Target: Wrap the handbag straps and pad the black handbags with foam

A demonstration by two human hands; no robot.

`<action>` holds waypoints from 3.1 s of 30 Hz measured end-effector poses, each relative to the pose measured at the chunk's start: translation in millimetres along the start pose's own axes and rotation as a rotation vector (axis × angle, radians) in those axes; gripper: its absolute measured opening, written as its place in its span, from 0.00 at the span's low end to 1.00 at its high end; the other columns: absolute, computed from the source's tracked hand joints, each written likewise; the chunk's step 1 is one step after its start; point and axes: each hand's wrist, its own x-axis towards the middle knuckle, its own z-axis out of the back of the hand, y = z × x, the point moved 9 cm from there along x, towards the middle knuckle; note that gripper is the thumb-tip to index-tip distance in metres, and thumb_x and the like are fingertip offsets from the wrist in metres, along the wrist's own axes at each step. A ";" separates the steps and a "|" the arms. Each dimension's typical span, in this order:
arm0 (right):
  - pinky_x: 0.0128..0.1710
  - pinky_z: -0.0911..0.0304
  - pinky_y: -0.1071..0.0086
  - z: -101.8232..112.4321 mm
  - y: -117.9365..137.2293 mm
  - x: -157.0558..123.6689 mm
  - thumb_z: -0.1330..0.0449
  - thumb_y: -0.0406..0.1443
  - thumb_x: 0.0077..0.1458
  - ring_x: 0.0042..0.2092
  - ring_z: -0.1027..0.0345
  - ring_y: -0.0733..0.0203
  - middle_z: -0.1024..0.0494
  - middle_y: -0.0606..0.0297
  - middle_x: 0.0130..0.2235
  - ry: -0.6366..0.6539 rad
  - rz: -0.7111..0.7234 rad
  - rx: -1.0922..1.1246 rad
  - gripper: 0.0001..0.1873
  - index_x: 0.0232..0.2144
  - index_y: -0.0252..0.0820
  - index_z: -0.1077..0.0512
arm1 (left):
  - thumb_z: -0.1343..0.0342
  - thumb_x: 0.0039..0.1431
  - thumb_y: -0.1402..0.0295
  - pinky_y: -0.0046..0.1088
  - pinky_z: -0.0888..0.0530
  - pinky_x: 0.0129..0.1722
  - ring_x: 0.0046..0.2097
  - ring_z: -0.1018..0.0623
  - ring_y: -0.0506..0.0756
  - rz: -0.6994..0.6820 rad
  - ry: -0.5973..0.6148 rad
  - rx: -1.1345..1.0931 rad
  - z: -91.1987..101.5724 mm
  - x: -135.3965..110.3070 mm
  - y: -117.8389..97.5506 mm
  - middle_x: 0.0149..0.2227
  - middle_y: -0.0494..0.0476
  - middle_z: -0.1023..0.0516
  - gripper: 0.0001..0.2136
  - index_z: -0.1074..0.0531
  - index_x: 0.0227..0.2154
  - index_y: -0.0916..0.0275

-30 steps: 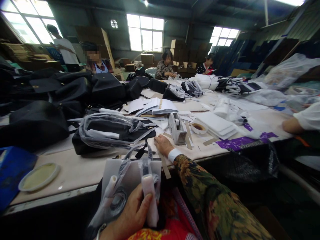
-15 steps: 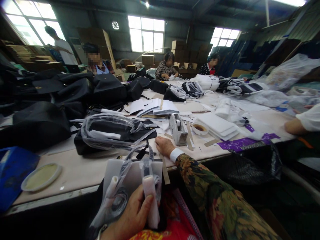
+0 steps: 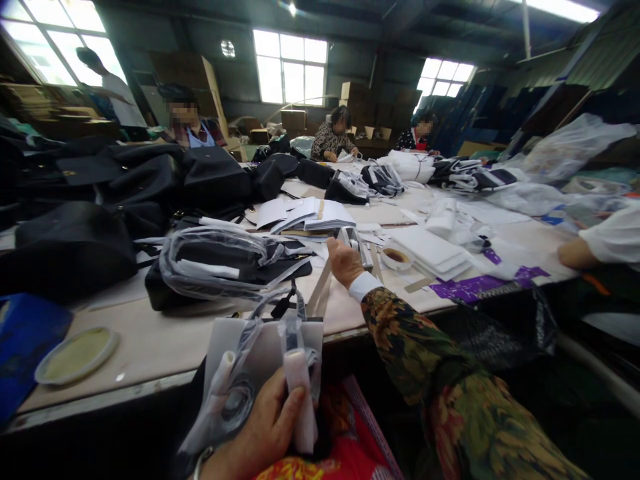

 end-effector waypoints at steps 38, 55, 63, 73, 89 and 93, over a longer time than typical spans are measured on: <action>0.37 0.33 0.67 -48.0 -27.8 -75.4 0.43 0.37 0.58 0.36 0.26 0.58 0.21 0.56 0.38 0.150 -0.376 0.723 0.08 0.31 0.39 0.27 | 0.53 0.67 0.52 0.39 0.23 0.45 0.45 0.20 0.62 0.063 -0.017 -0.010 -5.9 -6.2 0.1 0.43 0.66 0.19 0.23 0.28 0.53 0.64; 0.18 0.46 0.74 -27.9 4.7 -146.0 0.36 0.42 0.46 0.21 0.40 0.67 0.31 0.69 0.24 0.322 -0.639 2.003 0.13 0.29 0.43 0.35 | 0.52 0.67 0.54 0.39 0.23 0.43 0.41 0.21 0.62 0.155 -0.020 -0.035 -6.2 -5.2 -1.7 0.35 0.62 0.19 0.20 0.25 0.46 0.65; 0.22 0.33 0.75 -9.4 19.2 -166.8 0.30 0.28 0.44 0.29 0.27 0.64 0.23 0.67 0.34 0.422 -0.524 2.021 0.26 0.46 0.42 0.32 | 0.53 0.67 0.53 0.36 0.24 0.39 0.40 0.21 0.61 0.187 0.001 -0.066 -9.5 -5.9 -0.2 0.37 0.62 0.20 0.20 0.27 0.46 0.65; 0.16 0.37 0.78 21.0 39.1 -212.2 0.37 0.48 0.57 0.25 0.26 0.63 0.20 0.63 0.29 0.708 -0.285 1.397 0.18 0.38 0.38 0.27 | 0.54 0.68 0.50 0.30 0.25 0.32 0.33 0.23 0.55 0.307 0.062 -0.175 -17.3 -13.3 16.0 0.37 0.61 0.21 0.21 0.31 0.41 0.65; 0.32 0.40 0.71 48.9 68.1 -221.7 0.48 0.46 0.67 0.30 0.29 0.62 0.22 0.63 0.28 0.629 0.117 0.641 0.22 0.29 0.40 0.24 | 0.55 0.69 0.55 0.34 0.26 0.36 0.37 0.23 0.58 0.218 0.000 0.039 -9.1 -13.6 -8.1 0.36 0.62 0.22 0.18 0.29 0.39 0.65; 0.34 0.40 0.69 45.6 78.0 -220.9 0.51 0.40 0.68 0.33 0.27 0.58 0.20 0.58 0.32 0.605 0.171 0.498 0.19 0.34 0.39 0.24 | 0.55 0.68 0.59 0.38 0.27 0.43 0.41 0.23 0.59 0.096 -0.035 0.219 -6.4 -11.8 -19.4 0.39 0.63 0.23 0.15 0.28 0.41 0.65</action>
